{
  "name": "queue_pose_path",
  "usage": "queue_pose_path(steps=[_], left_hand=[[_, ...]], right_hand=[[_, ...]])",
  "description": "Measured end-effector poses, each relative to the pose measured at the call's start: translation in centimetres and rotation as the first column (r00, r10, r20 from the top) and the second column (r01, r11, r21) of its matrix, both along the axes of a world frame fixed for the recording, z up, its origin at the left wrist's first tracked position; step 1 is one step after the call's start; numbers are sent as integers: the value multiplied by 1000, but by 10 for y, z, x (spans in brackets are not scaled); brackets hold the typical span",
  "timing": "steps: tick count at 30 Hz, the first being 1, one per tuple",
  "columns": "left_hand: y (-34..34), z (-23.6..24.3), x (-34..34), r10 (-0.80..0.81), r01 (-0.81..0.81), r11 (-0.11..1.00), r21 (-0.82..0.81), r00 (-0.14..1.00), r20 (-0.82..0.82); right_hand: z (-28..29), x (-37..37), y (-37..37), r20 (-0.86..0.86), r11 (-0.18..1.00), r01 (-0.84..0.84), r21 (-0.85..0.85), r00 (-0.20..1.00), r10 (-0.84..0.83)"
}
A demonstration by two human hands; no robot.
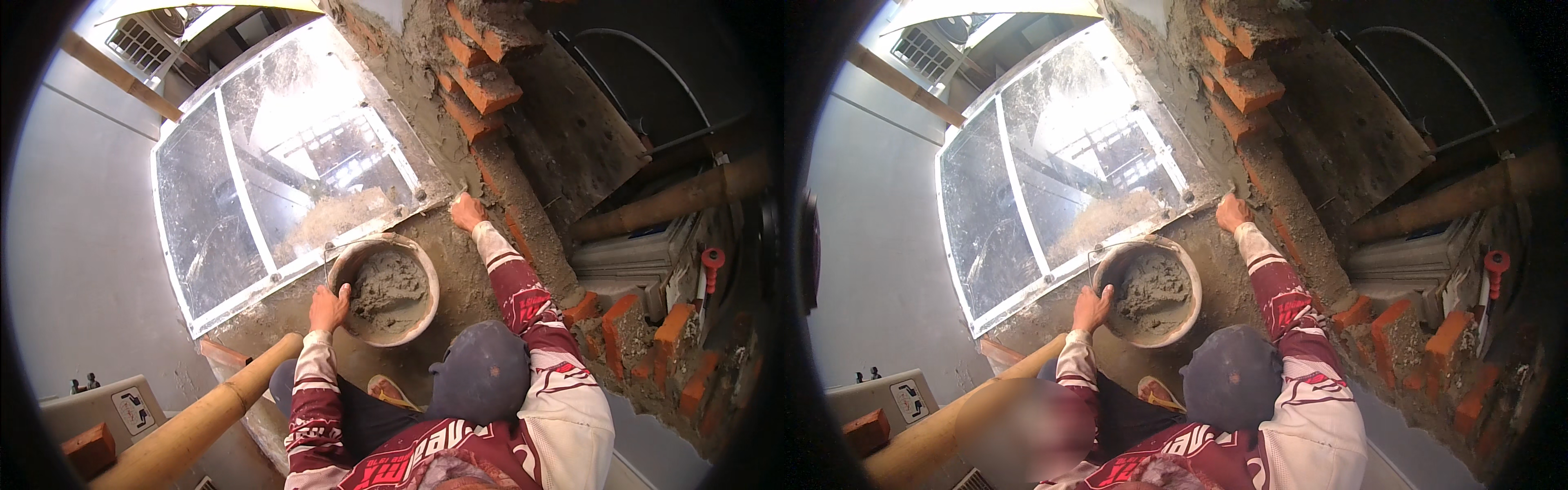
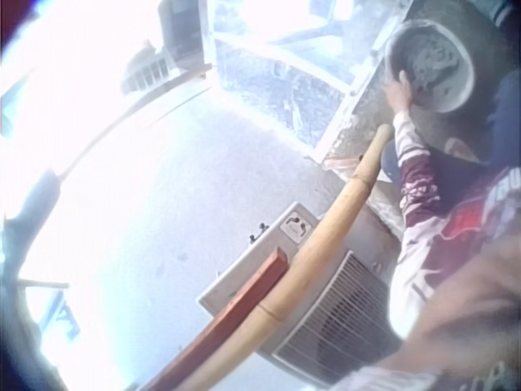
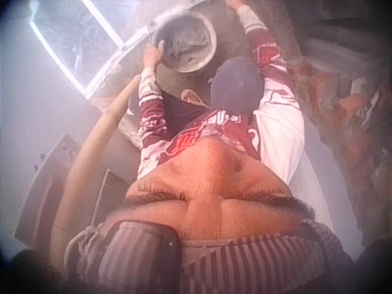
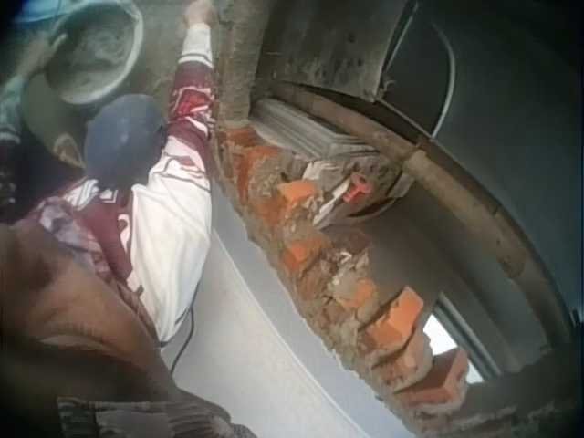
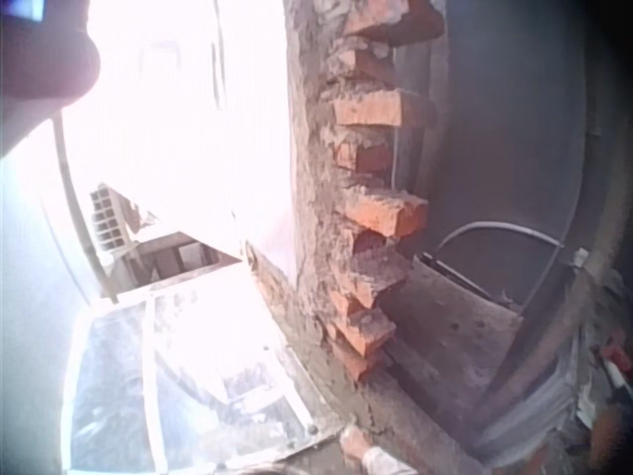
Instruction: The person scoops cement from a bucket with a trowel and applies it to a brick wall, smoothing the surface with a wooden float. The person repeatedly applies and smooths the cement along the wall near a window.
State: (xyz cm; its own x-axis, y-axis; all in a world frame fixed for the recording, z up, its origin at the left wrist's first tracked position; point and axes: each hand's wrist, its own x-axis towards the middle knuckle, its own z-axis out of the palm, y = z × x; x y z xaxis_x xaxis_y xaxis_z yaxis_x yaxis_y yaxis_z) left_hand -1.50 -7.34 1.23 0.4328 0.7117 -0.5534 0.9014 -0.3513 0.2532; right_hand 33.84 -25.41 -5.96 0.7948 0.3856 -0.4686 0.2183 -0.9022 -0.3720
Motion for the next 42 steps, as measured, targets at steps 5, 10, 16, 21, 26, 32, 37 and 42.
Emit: queue_pose_path(steps=[5, 10, 16, 21, 26, 32, 37, 42], left_hand=[[-3, 1, 0, -7, 7, 1000, 8, 1000, -5], [-4, 2, 3, -12, 13, 1000, 13, 999, -34], [-5, 3, 2, -35, 37, 999, 36, 999, -32], [-7, 4, 2, -17, 19, 999, 51, 999, -33], [-7, 3, 3, -12, 13, 999, 47, 1000, -23], [-8, 2, 2, -40, 41, 997, 65, 999, -17], [-13, 5, -1, -42, 42, 995, 87, 999, 6], [-14, 9, 0, -18, 16, 997, 80, 1000, 16]], right_hand=[[20, -20, -15, 116, 989, 83, 124, 989, -97], [27, -29, -16, -46, 1000, 11, -4, 999, -12], [13, -11, 8, 31, 1000, 3, 3, 1000, -3], [26, 11, 20, 80, 995, 70, 78, 994, -76], [44, -7, 6, 216, 993, 7, 114, 976, -32], [18, 0, 28, 142, 993, -115, 23, 984, 111], [-10, 24, 56, 137, 998, -61, 10, 989, 59], [18, 32, 57, 115, 997, 0, 71, 993, -8]])
